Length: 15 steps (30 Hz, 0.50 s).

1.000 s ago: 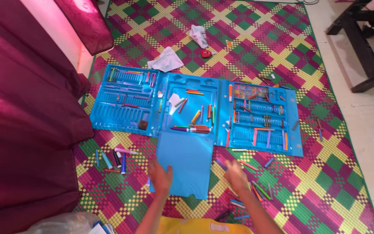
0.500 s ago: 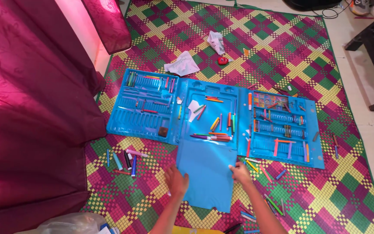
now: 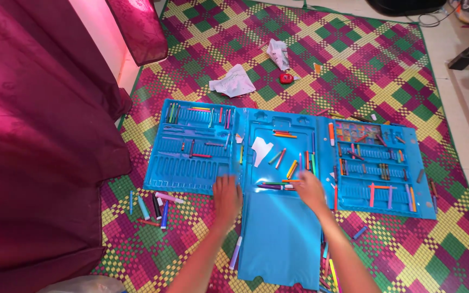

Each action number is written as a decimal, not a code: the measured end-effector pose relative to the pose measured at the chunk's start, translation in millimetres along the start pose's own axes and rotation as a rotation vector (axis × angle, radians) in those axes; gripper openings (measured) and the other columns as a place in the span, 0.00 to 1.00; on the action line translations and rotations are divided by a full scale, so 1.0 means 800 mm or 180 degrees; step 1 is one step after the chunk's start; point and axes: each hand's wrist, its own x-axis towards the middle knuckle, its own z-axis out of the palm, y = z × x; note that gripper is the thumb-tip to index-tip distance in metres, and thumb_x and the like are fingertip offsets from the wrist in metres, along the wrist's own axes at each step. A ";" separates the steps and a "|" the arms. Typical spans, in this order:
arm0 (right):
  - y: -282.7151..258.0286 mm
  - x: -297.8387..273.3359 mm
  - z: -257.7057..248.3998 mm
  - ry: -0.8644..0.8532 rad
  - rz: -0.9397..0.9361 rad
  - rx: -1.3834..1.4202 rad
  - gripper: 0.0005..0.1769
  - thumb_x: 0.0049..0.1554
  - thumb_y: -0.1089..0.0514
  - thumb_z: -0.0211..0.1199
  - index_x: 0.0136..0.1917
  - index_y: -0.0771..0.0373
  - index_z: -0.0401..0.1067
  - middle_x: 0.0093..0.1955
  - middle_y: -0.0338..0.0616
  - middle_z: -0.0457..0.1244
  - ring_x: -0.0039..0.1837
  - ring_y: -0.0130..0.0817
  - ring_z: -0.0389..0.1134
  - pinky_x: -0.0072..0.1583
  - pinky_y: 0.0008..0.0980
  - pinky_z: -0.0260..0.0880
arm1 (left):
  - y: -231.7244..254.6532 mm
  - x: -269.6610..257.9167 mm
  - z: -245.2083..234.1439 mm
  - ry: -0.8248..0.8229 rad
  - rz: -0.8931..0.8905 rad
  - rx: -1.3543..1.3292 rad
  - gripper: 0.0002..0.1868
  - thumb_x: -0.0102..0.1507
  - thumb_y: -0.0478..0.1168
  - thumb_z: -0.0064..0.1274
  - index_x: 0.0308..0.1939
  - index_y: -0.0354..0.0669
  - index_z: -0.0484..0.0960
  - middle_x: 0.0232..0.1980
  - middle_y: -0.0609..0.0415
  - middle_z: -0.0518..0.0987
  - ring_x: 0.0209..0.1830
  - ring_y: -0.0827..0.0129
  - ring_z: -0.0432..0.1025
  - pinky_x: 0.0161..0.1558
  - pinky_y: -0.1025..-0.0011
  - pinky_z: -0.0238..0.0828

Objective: The person organizes stationery items on a colorful mat. They stack papers, place items into a plastic bag, and arrange pens and markers into a blue stationery case.

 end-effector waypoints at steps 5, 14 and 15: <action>-0.093 0.100 0.085 -0.0123 -0.0731 -0.0006 0.30 0.52 0.49 0.74 0.62 0.61 0.67 0.63 0.49 0.63 0.58 0.50 0.71 0.65 0.62 0.56 | -0.061 0.123 0.104 -0.0166 0.0441 0.0709 0.26 0.58 0.35 0.52 0.62 0.38 0.75 0.60 0.48 0.74 0.60 0.53 0.67 0.59 0.54 0.61; -0.088 0.151 0.157 -0.0707 -0.0075 -0.0483 0.30 0.52 0.51 0.70 0.64 0.58 0.64 0.63 0.55 0.58 0.61 0.61 0.68 0.59 0.53 0.70 | -0.074 0.197 0.179 -0.0490 0.1000 0.1485 0.17 0.60 0.40 0.50 0.52 0.41 0.78 0.51 0.51 0.76 0.57 0.58 0.69 0.61 0.56 0.61; -0.074 0.151 0.173 -0.0732 -0.0179 -0.0601 0.19 0.58 0.51 0.66 0.60 0.58 0.69 0.60 0.56 0.60 0.61 0.61 0.69 0.59 0.54 0.70 | -0.073 0.197 0.182 -0.0468 0.1004 0.1491 0.12 0.61 0.40 0.51 0.47 0.44 0.79 0.49 0.50 0.77 0.56 0.59 0.69 0.61 0.56 0.61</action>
